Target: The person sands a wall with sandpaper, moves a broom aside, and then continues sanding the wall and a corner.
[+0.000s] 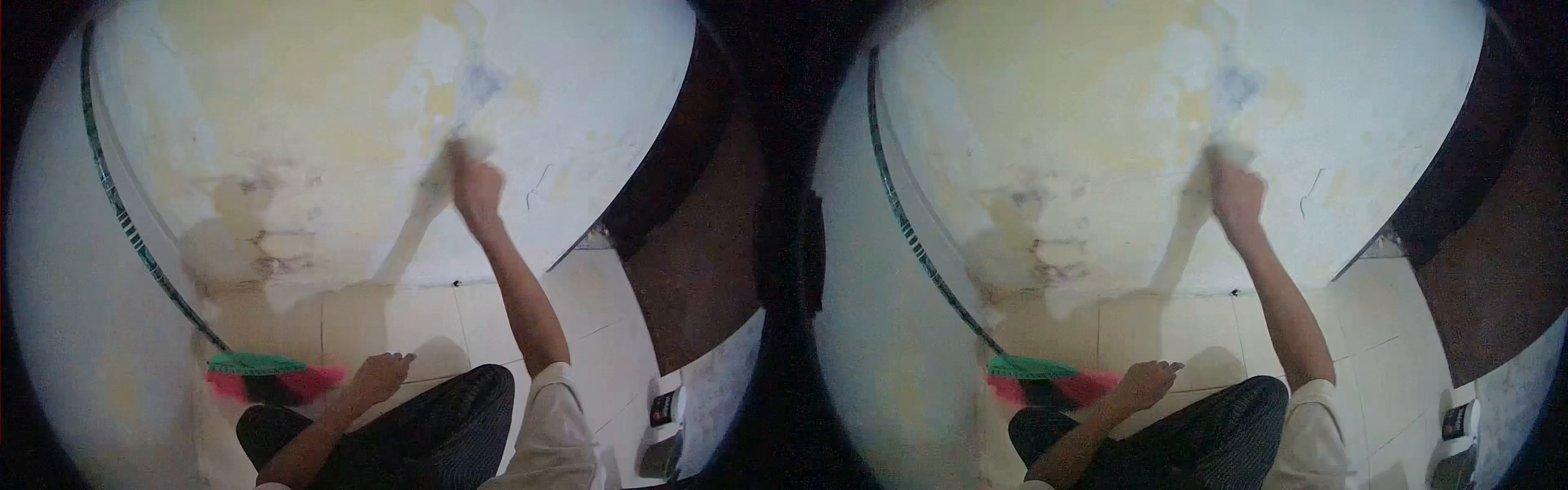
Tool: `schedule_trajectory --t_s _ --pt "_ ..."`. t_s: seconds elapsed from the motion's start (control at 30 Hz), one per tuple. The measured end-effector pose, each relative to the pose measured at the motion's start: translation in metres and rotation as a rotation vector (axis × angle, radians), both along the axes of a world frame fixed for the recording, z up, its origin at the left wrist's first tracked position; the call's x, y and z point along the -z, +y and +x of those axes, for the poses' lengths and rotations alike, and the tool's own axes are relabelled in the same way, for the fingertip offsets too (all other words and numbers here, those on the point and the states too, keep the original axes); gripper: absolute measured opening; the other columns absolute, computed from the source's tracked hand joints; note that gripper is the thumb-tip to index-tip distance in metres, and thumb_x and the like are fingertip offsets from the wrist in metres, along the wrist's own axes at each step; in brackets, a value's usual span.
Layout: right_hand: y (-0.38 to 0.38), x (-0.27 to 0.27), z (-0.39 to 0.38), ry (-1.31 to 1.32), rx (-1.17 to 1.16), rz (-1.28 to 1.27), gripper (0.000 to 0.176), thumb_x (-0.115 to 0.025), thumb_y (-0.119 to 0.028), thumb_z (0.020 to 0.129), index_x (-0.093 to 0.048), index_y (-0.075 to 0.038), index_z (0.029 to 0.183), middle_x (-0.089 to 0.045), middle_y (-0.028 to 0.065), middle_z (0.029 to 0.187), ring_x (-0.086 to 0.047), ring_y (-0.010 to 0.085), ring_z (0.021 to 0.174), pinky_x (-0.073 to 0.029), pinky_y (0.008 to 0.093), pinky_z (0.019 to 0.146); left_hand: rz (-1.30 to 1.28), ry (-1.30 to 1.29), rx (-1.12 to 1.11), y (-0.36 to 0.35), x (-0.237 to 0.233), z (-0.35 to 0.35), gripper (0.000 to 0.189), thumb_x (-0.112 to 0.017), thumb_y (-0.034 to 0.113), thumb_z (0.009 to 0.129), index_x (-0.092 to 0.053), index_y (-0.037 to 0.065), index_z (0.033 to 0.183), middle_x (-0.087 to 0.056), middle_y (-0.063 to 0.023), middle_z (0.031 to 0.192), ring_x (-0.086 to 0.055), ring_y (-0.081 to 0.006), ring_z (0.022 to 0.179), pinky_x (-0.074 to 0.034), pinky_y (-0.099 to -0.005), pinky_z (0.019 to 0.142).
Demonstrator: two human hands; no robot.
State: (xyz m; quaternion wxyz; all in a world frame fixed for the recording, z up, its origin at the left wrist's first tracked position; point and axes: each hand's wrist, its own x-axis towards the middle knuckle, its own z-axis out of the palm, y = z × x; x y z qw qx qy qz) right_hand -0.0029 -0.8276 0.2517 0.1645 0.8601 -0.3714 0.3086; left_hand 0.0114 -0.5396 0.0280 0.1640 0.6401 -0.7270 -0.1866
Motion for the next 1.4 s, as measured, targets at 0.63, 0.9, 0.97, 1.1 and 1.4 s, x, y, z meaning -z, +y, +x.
schedule_trajectory --t_s 0.63,0.9,0.97,1.1,1.4 --pt "0.030 -0.032 0.002 -0.528 -0.109 0.507 0.026 -0.050 -0.017 0.094 -0.057 -0.010 0.118 -0.067 0.0245 0.088 -0.065 0.0426 0.087 -0.050 0.0535 0.077 0.078 -0.103 0.041 -0.002 0.001 -0.004 0.039 -0.047 0.019 0.097 -0.051 0.005 0.133 -0.065 -0.0149 0.096 -0.066 -0.0278 0.089 -0.055 -0.0431 0.076" --pt "-0.001 -0.006 -0.003 -0.445 -0.134 0.309 0.023 -0.050 -0.022 0.098 -0.059 -0.010 0.116 -0.067 0.0205 0.077 -0.067 0.0384 0.076 -0.052 0.0502 0.069 0.135 -0.109 0.039 -0.003 -0.001 -0.007 0.036 -0.052 0.017 0.094 -0.053 0.005 0.127 -0.065 -0.0148 0.095 -0.066 -0.0299 0.089 -0.054 -0.0445 0.076" --pt "0.000 -0.001 -0.009 0.053 -0.142 -0.061 0.020 -0.052 -0.021 0.097 -0.061 -0.011 0.112 -0.067 0.0182 0.074 -0.068 0.0346 0.070 -0.052 0.0464 0.064 0.203 -0.128 0.056 -0.003 -0.002 -0.007 0.037 -0.049 0.019 0.096 -0.052 0.006 0.131 -0.065 -0.0138 0.099 -0.065 -0.0285 0.092 -0.054 -0.0439 0.079" --pt "-0.026 0.004 -0.012 -0.246 -0.116 0.206 0.027 -0.051 -0.021 0.094 -0.058 -0.014 0.119 -0.068 0.0200 0.084 -0.067 0.0415 0.076 -0.053 0.0493 0.069 0.141 -0.081 0.059 -0.002 0.006 -0.009 0.036 -0.051 0.016 0.095 -0.052 0.004 0.129 -0.065 -0.0151 0.096 -0.065 -0.0297 0.089 -0.053 -0.0443 0.078" --pt "-0.014 0.010 -0.013 0.117 -0.232 -0.119 0.025 -0.051 -0.024 0.098 -0.059 -0.009 0.117 -0.065 0.0202 0.070 -0.066 0.0360 0.063 -0.053 0.0453 0.062 0.147 -0.097 0.095 -0.003 0.004 -0.010 0.035 -0.051 0.016 0.095 -0.052 0.003 0.128 -0.065 -0.0161 0.096 -0.066 -0.0301 0.088 -0.054 -0.0435 0.077"
